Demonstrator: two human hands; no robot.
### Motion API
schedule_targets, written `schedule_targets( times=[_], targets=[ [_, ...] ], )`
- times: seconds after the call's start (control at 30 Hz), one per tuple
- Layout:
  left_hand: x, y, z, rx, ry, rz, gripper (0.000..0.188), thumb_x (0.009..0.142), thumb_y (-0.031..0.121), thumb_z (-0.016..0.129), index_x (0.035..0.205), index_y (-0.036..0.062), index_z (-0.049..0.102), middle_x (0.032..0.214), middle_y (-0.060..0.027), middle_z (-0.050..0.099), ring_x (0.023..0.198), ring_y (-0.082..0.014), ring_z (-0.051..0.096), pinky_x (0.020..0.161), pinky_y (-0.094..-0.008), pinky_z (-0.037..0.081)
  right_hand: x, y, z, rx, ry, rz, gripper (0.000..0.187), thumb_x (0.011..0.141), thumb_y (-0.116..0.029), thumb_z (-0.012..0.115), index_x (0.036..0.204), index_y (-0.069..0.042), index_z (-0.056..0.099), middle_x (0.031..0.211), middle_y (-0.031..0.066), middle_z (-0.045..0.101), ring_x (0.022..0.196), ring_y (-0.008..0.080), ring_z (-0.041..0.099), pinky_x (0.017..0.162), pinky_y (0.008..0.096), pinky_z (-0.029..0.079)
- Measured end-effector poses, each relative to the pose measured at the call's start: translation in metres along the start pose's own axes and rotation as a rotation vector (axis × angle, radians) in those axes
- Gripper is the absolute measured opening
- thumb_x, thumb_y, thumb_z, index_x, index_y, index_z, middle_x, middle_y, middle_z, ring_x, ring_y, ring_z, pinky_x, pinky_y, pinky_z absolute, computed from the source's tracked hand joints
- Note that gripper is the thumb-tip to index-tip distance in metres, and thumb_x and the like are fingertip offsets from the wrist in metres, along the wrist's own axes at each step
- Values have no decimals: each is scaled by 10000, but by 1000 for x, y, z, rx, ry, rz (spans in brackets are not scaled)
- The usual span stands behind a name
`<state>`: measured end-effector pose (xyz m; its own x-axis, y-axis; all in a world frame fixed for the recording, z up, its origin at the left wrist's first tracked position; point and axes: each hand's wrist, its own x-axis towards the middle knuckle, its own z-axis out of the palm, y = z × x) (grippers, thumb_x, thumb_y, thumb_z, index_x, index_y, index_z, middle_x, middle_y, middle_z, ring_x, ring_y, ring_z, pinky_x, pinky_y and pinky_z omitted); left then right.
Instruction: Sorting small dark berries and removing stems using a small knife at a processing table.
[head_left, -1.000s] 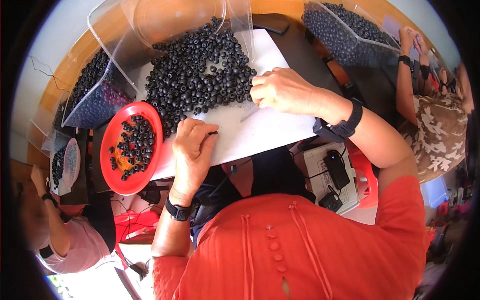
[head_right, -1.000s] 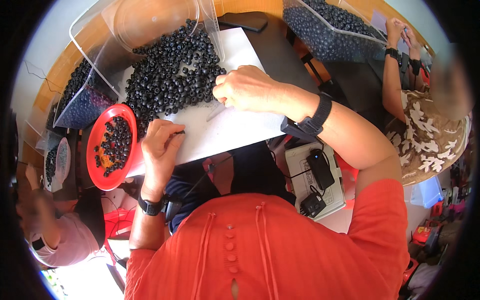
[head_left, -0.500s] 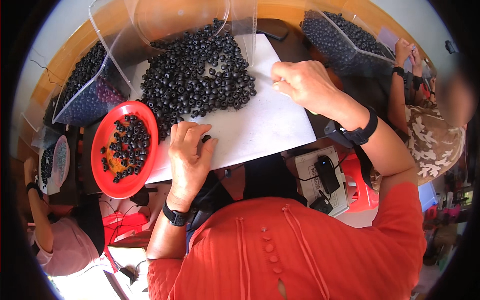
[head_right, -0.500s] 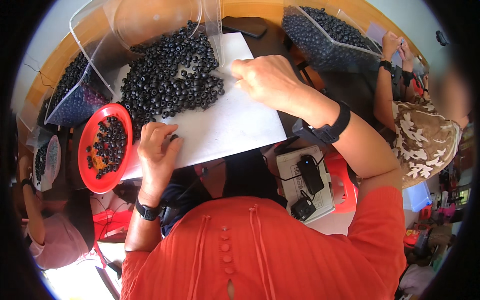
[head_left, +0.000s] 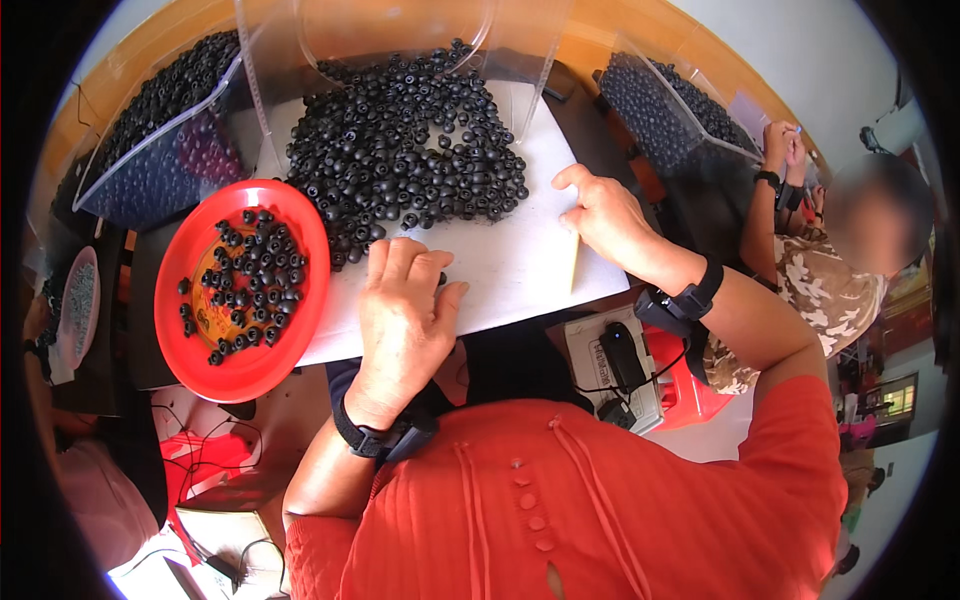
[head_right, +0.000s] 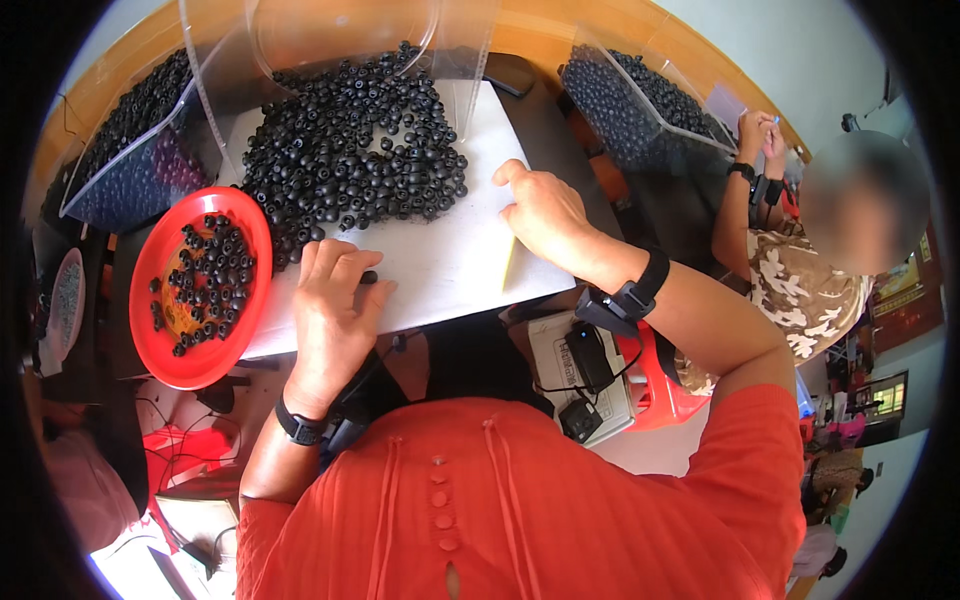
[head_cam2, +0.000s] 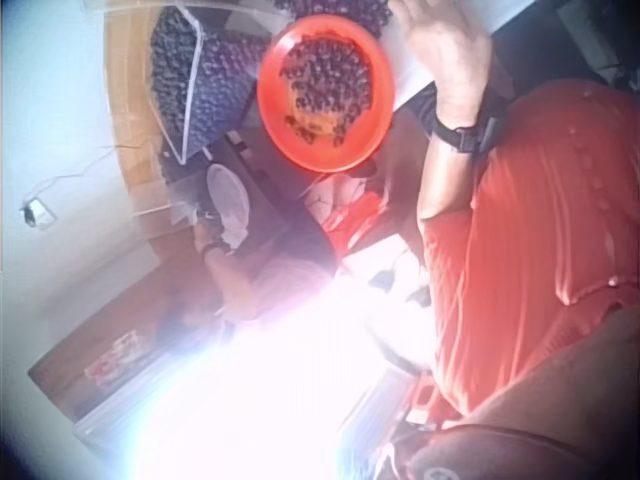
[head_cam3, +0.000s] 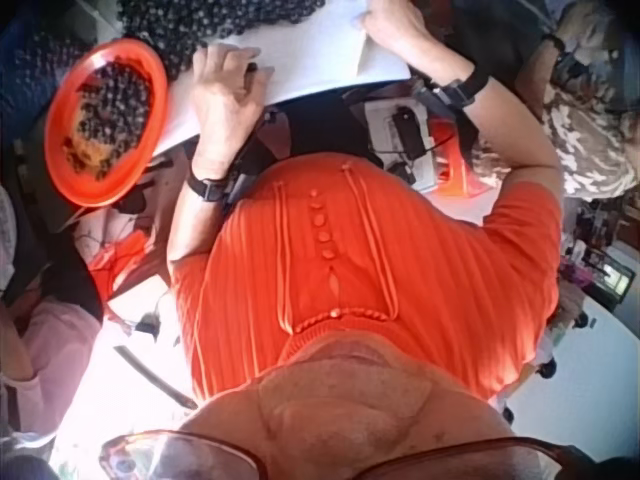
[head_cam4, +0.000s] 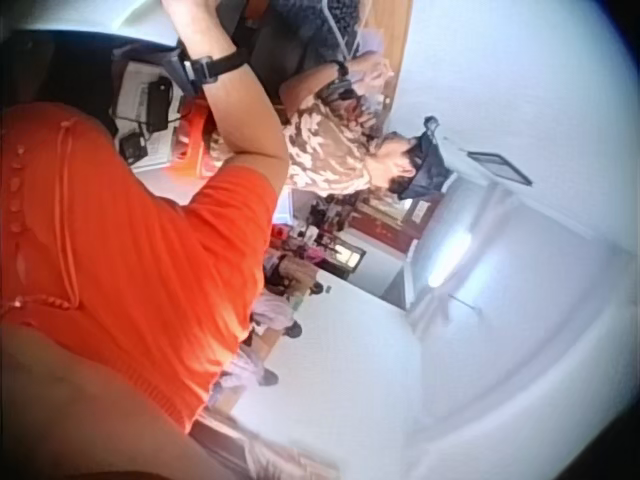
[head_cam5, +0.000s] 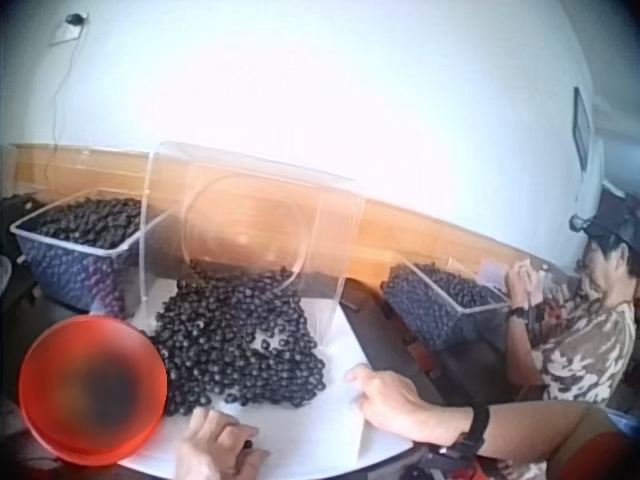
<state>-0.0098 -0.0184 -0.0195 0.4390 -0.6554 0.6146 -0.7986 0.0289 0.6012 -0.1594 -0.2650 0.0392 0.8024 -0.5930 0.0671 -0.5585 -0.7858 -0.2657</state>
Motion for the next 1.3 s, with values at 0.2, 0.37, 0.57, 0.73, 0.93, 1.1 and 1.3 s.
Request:
schedule_targets(
  times=[0.2, 0.37, 0.57, 0.73, 0.93, 1.1, 1.3],
  targets=[
    [-2, -3, 0, -84, 21, 18, 294, 748, 5, 820, 1021, 7, 709, 985, -133, 630, 929, -340, 603, 769, -438, 531, 13, -22, 12, 125, -14, 80, 426, 850, -67, 709, 1271, -58, 644, 911, 227, 744, 933, 416, 734, 819, 501, 553],
    [-2, -5, 0, -139, 36, 23, 303, 748, -9, 816, 1026, 10, 697, 972, -138, 627, 883, -340, 590, 738, -440, 516, 25, -38, 24, 205, 25, 91, 444, 842, -57, 720, 1280, -65, 644, 843, 213, 729, 852, 393, 737, 777, 470, 549],
    [-2, -5, -2, -182, 33, 9, 308, 740, -10, 822, 1019, 6, 694, 978, -144, 624, 880, -349, 583, 738, -445, 511, 31, -41, 20, 387, 33, 160, 479, 845, -61, 741, 1310, -38, 631, 828, 185, 730, 821, 346, 740, 759, 444, 547],
    [-2, -6, -1, -190, 28, -5, 311, 751, -13, 818, 1031, -1, 685, 994, -155, 610, 906, -364, 567, 756, -457, 501, 18, -28, -10, 189, 51, 16, 536, 861, -72, 753, 1368, -28, 589, 788, 129, 710, 814, 345, 706, 721, 435, 524],
    [-3, -4, -1, -160, 109, -11, 285, 794, -27, 772, 1065, -6, 688, 1025, -165, 601, 929, -363, 563, 792, -465, 494, -8, -30, -25, -211, 112, -506, 555, 880, -81, 710, 1420, -95, 583, 695, 109, 642, 679, 315, 655, 684, 451, 496],
    [-6, -6, -4, -129, 114, -49, 262, 839, -53, 700, 1095, 3, 698, 1051, -162, 620, 954, -348, 583, 816, -441, 504, -33, -54, -26, -294, -95, -844, 630, 832, -95, 707, 1444, -34, 571, 636, 30, 571, 676, 235, 607, 694, 370, 449],
    [-3, -2, -3, -73, 142, -101, 220, 845, -22, 726, 1064, 1, 716, 1027, -142, 651, 947, -314, 606, 818, -403, 511, -46, -41, -5, -292, -38, -992, 440, 851, -125, 670, 1284, -50, 676, 705, -11, 579, 778, 200, 587, 735, 382, 417]
  ],
)
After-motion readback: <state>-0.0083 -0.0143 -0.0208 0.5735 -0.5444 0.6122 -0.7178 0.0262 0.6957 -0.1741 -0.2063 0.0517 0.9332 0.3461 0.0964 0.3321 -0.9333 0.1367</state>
